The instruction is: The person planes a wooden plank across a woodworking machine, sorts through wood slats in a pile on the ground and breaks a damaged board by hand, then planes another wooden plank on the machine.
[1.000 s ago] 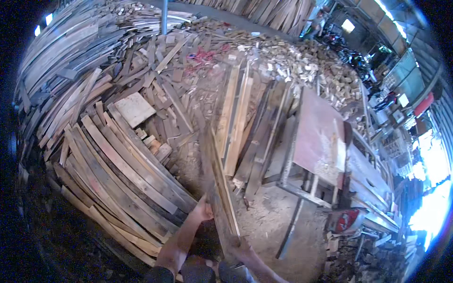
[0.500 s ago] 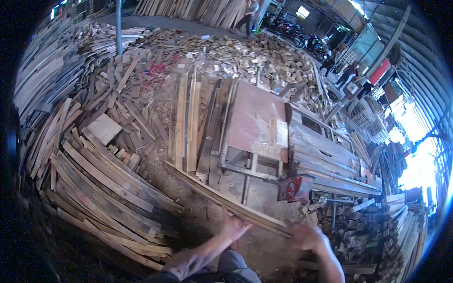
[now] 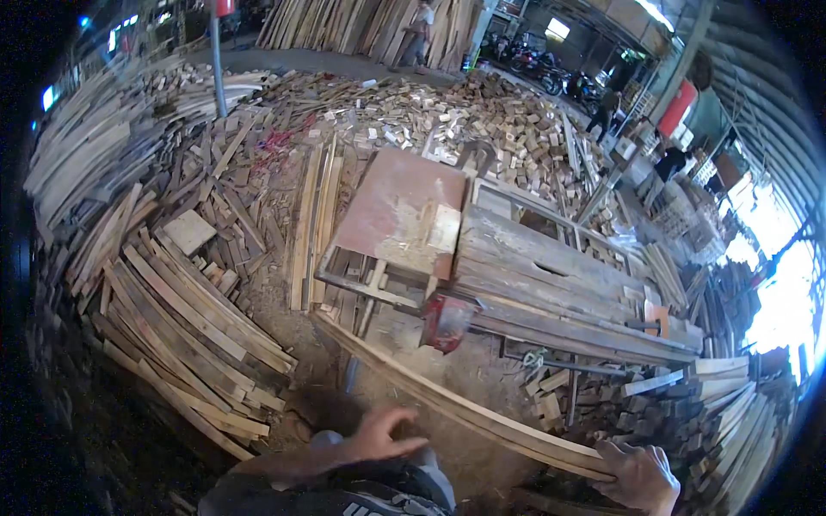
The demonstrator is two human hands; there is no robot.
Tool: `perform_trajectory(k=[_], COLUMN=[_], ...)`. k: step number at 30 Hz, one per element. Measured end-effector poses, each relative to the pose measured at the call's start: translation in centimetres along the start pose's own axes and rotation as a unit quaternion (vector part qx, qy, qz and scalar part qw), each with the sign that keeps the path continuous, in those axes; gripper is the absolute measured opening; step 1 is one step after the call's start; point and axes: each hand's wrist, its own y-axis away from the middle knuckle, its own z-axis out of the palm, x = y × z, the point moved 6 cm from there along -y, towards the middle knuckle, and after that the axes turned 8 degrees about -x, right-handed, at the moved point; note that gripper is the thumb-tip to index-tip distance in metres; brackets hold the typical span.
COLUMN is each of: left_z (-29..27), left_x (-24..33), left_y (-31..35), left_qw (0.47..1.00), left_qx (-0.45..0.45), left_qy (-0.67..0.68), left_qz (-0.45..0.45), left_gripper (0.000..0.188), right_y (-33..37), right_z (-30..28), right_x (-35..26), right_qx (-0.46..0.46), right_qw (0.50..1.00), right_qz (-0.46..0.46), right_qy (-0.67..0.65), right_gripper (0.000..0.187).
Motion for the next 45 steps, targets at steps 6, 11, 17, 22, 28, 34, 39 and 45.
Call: perform_trajectory(k=[6, 11, 17, 22, 28, 34, 39, 45], left_z=[0.1, 4.3, 6.3, 4.3, -1.5, -4.9, -4.2, 2.2], left_x=[1.2, -4.7, -2.9, 8.4, 15.0, 12.0, 4.9, 7.6], left_y=[-5.5, -8.3, -11.5, -17.4, -29.3, -44.4, -52.9, -57.5], left_qw=[0.915, 0.934, 0.912, 0.877, 0.863, 0.872, 0.878, 0.899], left_qx=[0.005, -0.138, -0.231, -0.228, -0.116, -0.091, -0.034, 0.056], left_qy=[-0.387, -0.313, -0.333, -0.41, -0.49, -0.479, -0.475, -0.42], left_qz=[0.109, 0.101, -0.062, -0.105, -0.036, -0.039, -0.043, 0.107], left_gripper=[0.087, 0.046, 0.042, 0.047, 0.033, 0.049, 0.064, 0.066], right_y=[0.5, -2.2, -7.1, -10.9, -18.1, -29.1, -38.8, -55.8], right_z=[4.4, 7.5, 13.9, 15.1, 9.5, 3.1, 0.6, 4.2], right_x=[8.3, 11.4, 17.8, 25.5, 32.7, 39.1, 43.9, 48.8], right_qx=[0.022, -0.037, -0.029, 0.045, 0.182, 0.256, 0.27, 0.193], right_qw=[0.995, 0.994, 0.986, 0.966, 0.942, 0.94, 0.938, 0.957], right_qz=[-0.084, -0.097, -0.139, -0.159, -0.11, -0.106, -0.114, -0.074], right_qy=[-0.043, -0.027, -0.084, -0.199, -0.258, -0.199, -0.186, -0.204], right_gripper=[0.065, 0.063, 0.063, 0.059, 0.053, 0.049, 0.046, 0.042])
